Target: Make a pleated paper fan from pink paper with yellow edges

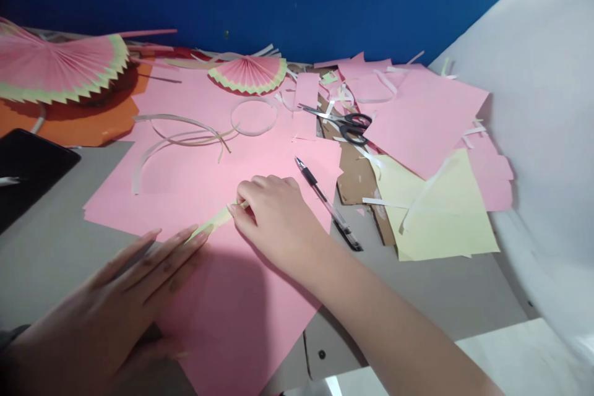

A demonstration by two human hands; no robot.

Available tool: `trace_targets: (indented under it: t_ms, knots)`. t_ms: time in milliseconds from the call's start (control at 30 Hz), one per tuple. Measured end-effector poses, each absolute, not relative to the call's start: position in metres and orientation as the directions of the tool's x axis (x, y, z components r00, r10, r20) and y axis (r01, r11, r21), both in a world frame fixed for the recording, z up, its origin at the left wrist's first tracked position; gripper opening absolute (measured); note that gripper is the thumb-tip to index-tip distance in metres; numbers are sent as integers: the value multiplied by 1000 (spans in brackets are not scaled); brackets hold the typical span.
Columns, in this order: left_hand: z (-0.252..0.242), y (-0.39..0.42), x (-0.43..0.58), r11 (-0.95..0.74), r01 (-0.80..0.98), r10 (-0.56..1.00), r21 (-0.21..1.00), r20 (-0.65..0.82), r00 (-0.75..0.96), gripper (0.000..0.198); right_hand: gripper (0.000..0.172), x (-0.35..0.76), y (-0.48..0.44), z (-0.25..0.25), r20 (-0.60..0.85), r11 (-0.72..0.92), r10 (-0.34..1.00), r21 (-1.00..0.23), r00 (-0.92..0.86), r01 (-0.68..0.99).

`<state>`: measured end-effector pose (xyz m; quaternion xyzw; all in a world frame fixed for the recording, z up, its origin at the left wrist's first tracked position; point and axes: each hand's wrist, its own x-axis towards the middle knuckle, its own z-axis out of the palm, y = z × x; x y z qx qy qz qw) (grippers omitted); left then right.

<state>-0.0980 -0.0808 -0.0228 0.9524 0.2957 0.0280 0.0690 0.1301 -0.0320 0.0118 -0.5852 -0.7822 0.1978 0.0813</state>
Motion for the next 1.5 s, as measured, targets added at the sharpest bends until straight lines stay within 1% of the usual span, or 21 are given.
trace_targets:
  t_ms: [167, 233, 367, 467, 767, 967, 1100, 1267, 1400, 1500]
  knots:
    - [-22, -78, -95, -840, 521, 536, 150, 82, 840, 74, 19, 128, -32, 10, -110, 267, 937, -383, -331, 884]
    - [-22, -75, -92, -848, 501, 518, 171, 68, 853, 73, 19, 129, -32, 8, -108, 277, 935, -373, -338, 885]
    - [-22, -71, -90, -815, 529, 545, 237, 2, 838, 76, 19, 129, -32, 7, -104, 289, 932, -364, -347, 886]
    - [-23, -72, -90, -803, 540, 556, 251, -10, 831, 77, 19, 128, -31, 7, -111, 283, 932, -370, -344, 885]
    - [-23, -70, -92, -825, 514, 525, 237, -17, 851, 81, 18, 129, -30, 3, -108, 319, 920, -348, -376, 881]
    - [-24, -70, -92, -804, 538, 551, 254, -22, 834, 79, 16, 127, -33, 1, -96, 353, 916, -268, -389, 896]
    - [-23, -71, -92, -815, 531, 543, 231, -15, 839, 78, 16, 125, -36, 1, -70, 348, 926, -222, -371, 911]
    - [-21, -78, -95, -821, 543, 555, 173, 23, 832, 87, 18, 124, -36, 4, -64, 333, 932, -241, -357, 911]
    - [-21, -82, -97, -809, 563, 575, 168, 28, 818, 88, 21, 124, -37, 5, -66, 334, 932, -231, -357, 914]
    - [-21, -82, -98, -809, 563, 573, 168, 10, 820, 87, 25, 125, -38, 6, -32, 356, 930, -178, -367, 917]
